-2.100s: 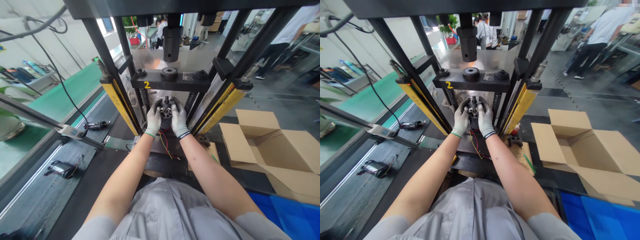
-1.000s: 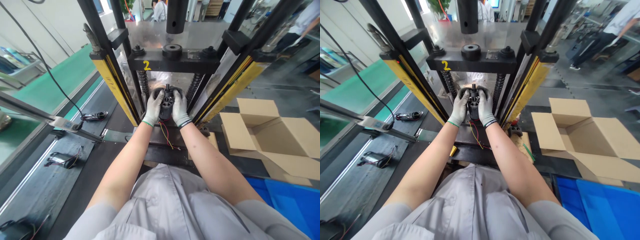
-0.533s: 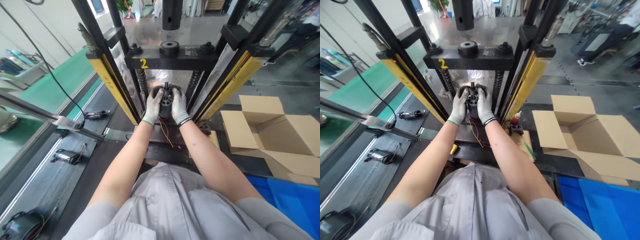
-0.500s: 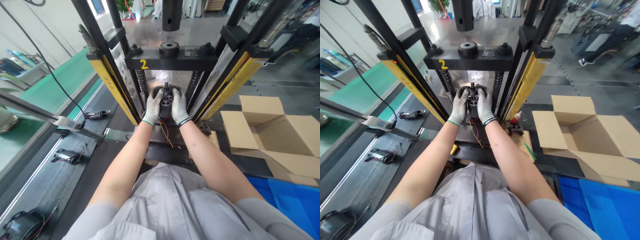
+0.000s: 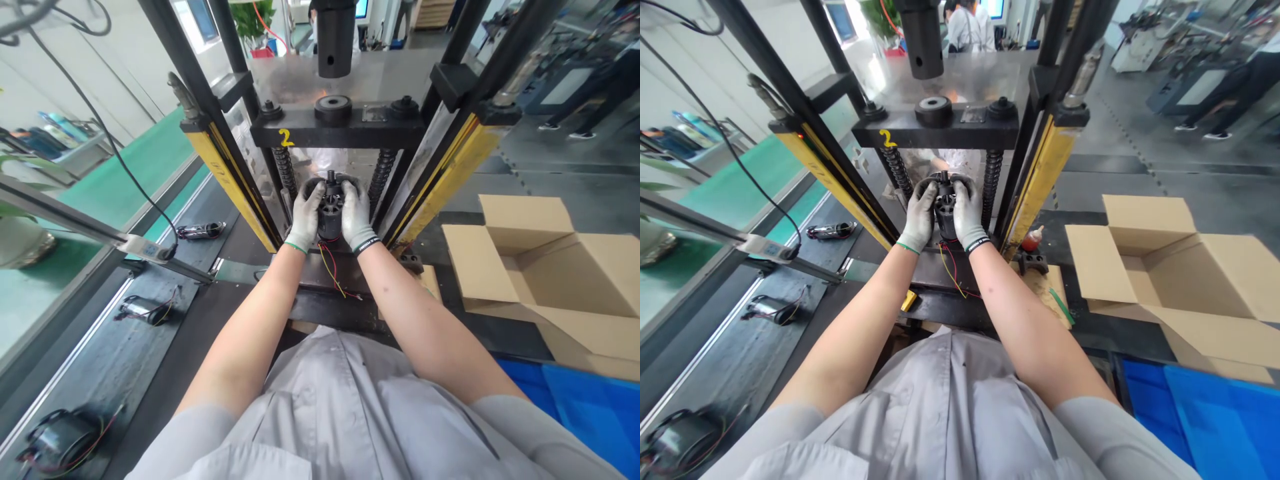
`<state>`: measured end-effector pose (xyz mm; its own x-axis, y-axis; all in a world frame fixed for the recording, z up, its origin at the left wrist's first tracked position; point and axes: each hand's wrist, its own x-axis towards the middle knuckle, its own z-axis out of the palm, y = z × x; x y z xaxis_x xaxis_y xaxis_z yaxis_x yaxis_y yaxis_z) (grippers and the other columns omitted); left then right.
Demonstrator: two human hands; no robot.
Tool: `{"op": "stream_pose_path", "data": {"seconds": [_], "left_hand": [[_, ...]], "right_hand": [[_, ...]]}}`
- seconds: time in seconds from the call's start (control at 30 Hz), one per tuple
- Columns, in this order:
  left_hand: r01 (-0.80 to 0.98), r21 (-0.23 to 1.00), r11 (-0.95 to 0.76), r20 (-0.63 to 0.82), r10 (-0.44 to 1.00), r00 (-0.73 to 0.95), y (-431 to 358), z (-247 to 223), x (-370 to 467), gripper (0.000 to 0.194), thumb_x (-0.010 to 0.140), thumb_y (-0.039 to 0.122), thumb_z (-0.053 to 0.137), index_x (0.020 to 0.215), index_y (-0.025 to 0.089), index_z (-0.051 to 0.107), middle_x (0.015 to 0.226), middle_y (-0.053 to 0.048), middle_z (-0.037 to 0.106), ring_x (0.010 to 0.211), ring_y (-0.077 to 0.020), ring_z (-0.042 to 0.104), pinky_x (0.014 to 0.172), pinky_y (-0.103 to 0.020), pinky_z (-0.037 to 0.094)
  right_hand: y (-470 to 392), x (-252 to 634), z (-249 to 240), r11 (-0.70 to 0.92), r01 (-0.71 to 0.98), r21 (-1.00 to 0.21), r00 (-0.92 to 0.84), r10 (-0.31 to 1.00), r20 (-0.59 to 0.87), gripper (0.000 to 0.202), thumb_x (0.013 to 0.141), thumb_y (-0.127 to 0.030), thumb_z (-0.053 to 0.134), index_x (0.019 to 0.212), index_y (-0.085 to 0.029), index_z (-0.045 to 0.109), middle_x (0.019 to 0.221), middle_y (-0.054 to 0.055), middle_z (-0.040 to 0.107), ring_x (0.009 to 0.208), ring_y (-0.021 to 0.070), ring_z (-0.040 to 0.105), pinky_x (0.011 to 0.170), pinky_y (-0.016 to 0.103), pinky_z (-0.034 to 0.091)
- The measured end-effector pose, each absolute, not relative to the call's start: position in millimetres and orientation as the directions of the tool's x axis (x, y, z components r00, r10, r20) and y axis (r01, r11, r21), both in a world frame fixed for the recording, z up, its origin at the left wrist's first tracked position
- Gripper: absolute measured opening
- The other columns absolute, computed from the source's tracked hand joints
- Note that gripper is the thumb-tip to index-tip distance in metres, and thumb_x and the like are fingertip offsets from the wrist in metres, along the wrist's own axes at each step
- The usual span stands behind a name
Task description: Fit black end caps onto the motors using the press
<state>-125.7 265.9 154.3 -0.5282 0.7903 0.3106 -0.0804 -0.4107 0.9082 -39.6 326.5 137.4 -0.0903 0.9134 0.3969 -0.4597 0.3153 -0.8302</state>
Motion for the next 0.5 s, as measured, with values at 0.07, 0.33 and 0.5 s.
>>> {"op": "stream_pose_path", "data": {"seconds": [0.07,0.33,0.5], "left_hand": [[-0.072,0.907,-0.416,0.319,0.787,-0.529,266,153,-126,0.043,0.089,0.054,0.078,0.112,0.019,0.070,0.118,-0.008,0.077,0.116,-0.0221,0.071,0.114,-0.037,0.051],[0.018,0.897,-0.441,0.376,0.741,-0.557,271,145,-127,0.043,0.088,0.053,0.078,0.115,0.021,0.068,0.119,-0.007,0.075,0.119,-0.0217,0.068,0.114,-0.035,0.050],[0.083,0.901,-0.425,0.389,0.711,-0.586,274,137,-125,0.042,0.092,0.058,0.072,0.113,0.023,0.066,0.120,-0.006,0.072,0.119,-0.0224,0.067,0.113,-0.035,0.050]], "right_hand": [[327,-40,137,0.326,-0.461,-0.825,-0.084,0.910,0.406,0.024,0.096,-0.041,0.057,0.100,-0.022,0.071,0.106,0.001,0.076,0.105,0.0184,0.068,0.106,0.035,0.053],[327,-41,133,0.363,-0.401,-0.841,-0.062,0.905,0.421,0.022,0.097,-0.037,0.055,0.105,-0.023,0.070,0.115,0.004,0.074,0.113,0.0205,0.066,0.116,0.042,0.047],[325,-39,132,0.394,-0.363,-0.844,-0.083,0.889,0.451,0.021,0.100,-0.035,0.053,0.106,-0.024,0.070,0.119,0.005,0.072,0.119,0.0218,0.065,0.120,0.044,0.044]]}}
